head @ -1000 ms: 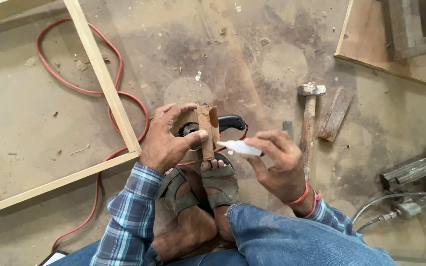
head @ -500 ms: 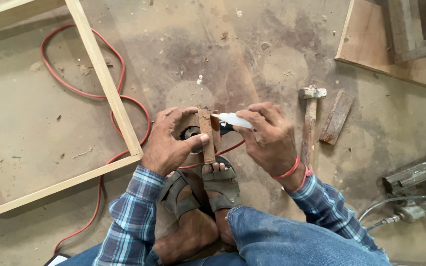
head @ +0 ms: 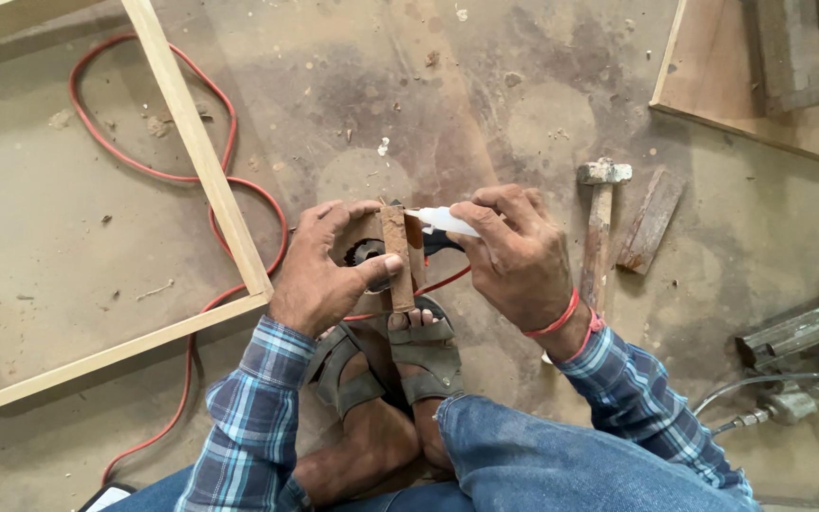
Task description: The person sits on the floor and assembles a rectangular wooden frame by joining two long planks with two short corner pieces. They apply wood glue to the joints and press the pieces together to form the frame.
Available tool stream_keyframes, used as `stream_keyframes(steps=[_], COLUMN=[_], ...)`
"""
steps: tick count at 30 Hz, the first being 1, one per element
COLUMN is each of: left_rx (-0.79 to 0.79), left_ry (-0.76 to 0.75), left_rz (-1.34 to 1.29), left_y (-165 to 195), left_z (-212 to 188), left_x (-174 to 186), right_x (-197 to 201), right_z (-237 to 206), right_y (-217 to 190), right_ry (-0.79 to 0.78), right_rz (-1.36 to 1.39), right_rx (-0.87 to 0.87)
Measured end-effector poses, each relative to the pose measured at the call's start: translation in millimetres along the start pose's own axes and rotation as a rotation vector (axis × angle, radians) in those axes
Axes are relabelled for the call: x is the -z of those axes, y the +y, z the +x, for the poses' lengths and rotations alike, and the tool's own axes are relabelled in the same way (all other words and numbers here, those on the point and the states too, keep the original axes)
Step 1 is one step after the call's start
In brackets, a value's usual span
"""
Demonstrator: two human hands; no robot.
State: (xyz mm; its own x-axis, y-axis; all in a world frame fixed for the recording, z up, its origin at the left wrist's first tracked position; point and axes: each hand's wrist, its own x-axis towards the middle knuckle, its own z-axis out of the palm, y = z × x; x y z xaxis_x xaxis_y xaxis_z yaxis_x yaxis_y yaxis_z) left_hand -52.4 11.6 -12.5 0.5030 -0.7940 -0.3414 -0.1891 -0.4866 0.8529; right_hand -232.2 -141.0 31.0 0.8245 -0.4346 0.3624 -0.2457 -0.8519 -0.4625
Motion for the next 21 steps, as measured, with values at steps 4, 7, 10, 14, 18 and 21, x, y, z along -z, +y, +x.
stream_keyframes(steps=[4,7,10,14,18,21], left_rx=[0.010,-0.011,0.011,0.004,0.030,0.013], left_ry=[-0.005,0.003,-0.007,-0.004,-0.013,-0.011], left_rz=[0.008,0.011,0.019,0.021,0.009,0.011], left_y=[-0.5,-0.8,-1.0,-0.8,-0.8,-1.0], left_z=[0.3,0.7,1.0,0.8,1.0,1.2], left_x=[0.3,1.3,1.8,2.0,1.8,1.6], right_x=[1.0,2.5,3.6,2.7,-1.9,-6.5], right_z=[-2.5,-7.0,-10.6,-10.7,-9.9,-14.1], right_y=[-1.5,-4.4,-7.1,-6.8,-1.8,3.9], right_ry=[-0.018,-0.036,-0.037,-0.029,0.006,0.003], right_rz=[0.003,-0.001,-0.004,-0.004,0.103,0.272], right_rx=[-0.003,-0.012,-0.002,0.003,-0.068,-0.218])
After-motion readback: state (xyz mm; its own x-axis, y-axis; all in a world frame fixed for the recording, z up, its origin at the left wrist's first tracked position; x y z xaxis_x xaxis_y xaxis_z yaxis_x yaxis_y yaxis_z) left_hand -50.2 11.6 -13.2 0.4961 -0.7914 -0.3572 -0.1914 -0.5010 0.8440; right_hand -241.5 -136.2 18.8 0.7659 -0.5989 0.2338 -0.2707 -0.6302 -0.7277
